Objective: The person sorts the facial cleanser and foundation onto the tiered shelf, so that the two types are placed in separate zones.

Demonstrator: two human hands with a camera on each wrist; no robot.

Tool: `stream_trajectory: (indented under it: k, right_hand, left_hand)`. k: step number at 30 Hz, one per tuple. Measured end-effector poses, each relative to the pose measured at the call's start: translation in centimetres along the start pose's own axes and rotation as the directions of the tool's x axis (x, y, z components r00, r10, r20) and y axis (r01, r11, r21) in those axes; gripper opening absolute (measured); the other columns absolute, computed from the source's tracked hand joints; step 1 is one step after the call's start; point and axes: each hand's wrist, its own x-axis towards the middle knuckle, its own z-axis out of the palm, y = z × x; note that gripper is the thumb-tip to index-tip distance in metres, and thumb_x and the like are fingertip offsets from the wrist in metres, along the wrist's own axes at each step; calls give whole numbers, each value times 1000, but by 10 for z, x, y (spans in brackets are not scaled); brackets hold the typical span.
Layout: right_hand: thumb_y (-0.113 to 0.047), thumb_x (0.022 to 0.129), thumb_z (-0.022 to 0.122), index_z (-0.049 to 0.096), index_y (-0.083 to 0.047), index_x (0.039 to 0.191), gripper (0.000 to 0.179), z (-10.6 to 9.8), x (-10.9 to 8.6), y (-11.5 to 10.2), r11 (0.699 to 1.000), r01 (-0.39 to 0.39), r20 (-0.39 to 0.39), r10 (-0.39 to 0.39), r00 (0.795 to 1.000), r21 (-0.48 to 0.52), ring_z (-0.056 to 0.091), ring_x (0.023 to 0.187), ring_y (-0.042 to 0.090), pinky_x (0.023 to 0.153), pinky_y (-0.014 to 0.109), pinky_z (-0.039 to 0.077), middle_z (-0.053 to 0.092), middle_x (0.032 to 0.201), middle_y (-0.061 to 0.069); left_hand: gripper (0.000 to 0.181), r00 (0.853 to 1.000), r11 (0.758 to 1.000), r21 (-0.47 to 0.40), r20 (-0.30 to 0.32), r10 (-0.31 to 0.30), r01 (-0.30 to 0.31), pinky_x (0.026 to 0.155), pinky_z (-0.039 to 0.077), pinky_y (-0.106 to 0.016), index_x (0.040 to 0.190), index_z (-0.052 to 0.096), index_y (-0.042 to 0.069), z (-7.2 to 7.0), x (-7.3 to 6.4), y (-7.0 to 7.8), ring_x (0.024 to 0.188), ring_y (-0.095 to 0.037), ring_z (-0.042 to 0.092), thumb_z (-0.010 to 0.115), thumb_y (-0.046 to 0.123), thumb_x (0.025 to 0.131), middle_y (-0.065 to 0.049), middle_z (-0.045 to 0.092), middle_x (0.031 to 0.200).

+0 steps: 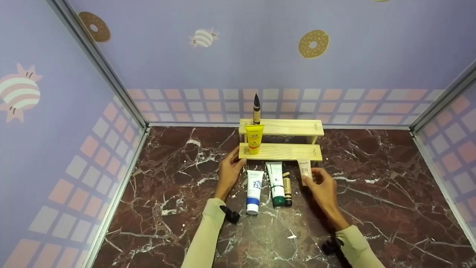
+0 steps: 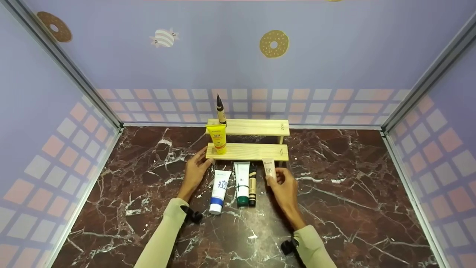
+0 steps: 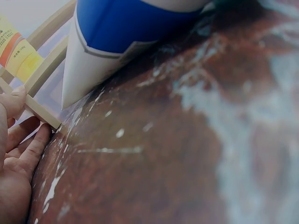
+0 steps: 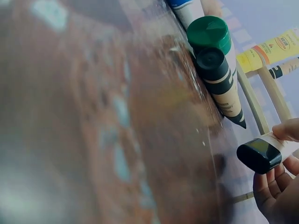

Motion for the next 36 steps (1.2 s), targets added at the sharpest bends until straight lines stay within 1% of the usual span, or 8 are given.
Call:
stream_trajectory:
  k: [8, 13, 19, 23, 27, 30, 36]
  right_hand:
    - [0, 93, 87, 74, 5, 116, 27, -8, 4, -1, 999, 33, 10, -33, 999, 13, 64, 80, 17, 68, 16, 53, 74, 95, 18]
    - [-1, 95, 85, 73, 6, 117, 26, -11, 7, -2, 999, 46, 8, -47, 999, 13, 64, 80, 17, 69, 15, 54, 74, 99, 21]
    - [0, 94, 87, 73, 7, 118, 28, -13, 12, -4, 998, 61, 4, -61, 998, 1, 67, 83, 24, 71, 15, 55, 76, 101, 23]
    - [-3, 96, 86, 72, 6, 118, 28, -15, 14, -6, 998, 57, 10, -57, 998, -15, 69, 86, 24, 74, 13, 55, 77, 106, 24]
    - [-2, 95, 86, 72, 6, 119, 29, -17, 18, -9, 998, 57, 6, -57, 998, -25, 70, 88, 25, 76, 13, 56, 77, 107, 24]
    - [-1, 93, 88, 72, 6, 118, 31, -17, 21, -12, 997, 70, -3, -70, 998, -30, 70, 88, 24, 75, 13, 57, 78, 107, 24]
    - [-1, 92, 88, 72, 7, 115, 29, -19, 25, -17, 994, 105, -15, -106, 994, -37, 70, 88, 14, 77, 11, 56, 78, 105, 24]
  left_hand:
    - [57, 1000, 1000, -17, 13, 14, -14, 107, 61, -37, 159, 56, -1, -1, 0, 0, 139, -39, 64, 75, 2, 104, -28, 64, 149]
    - [58, 1000, 1000, -16, 8, 14, -14, 107, 61, -36, 158, 57, -1, -1, 0, -1, 140, -39, 64, 76, 2, 104, -28, 64, 149]
    - [58, 1000, 1000, -18, 12, 21, -21, 108, 61, -40, 158, 56, -3, -2, 0, -1, 139, -40, 64, 76, 4, 104, -28, 64, 150]
    - [58, 999, 999, -33, 19, 30, -29, 109, 60, -42, 158, 55, -4, -3, 0, -1, 139, -41, 64, 76, 4, 104, -29, 63, 150]
    - [58, 1000, 1000, -26, 17, 10, -9, 109, 60, -40, 158, 56, -1, -3, 0, -1, 140, -38, 64, 76, 4, 104, -27, 63, 151]
    - [57, 1000, 1000, -22, 12, -5, 5, 109, 60, -40, 158, 57, 0, -2, 0, -1, 140, -38, 64, 76, 4, 104, -26, 64, 151]
    - [58, 1000, 1000, -1, 10, -11, 11, 108, 61, -41, 159, 57, 0, -2, 0, -1, 140, -38, 64, 76, 5, 105, -26, 65, 149]
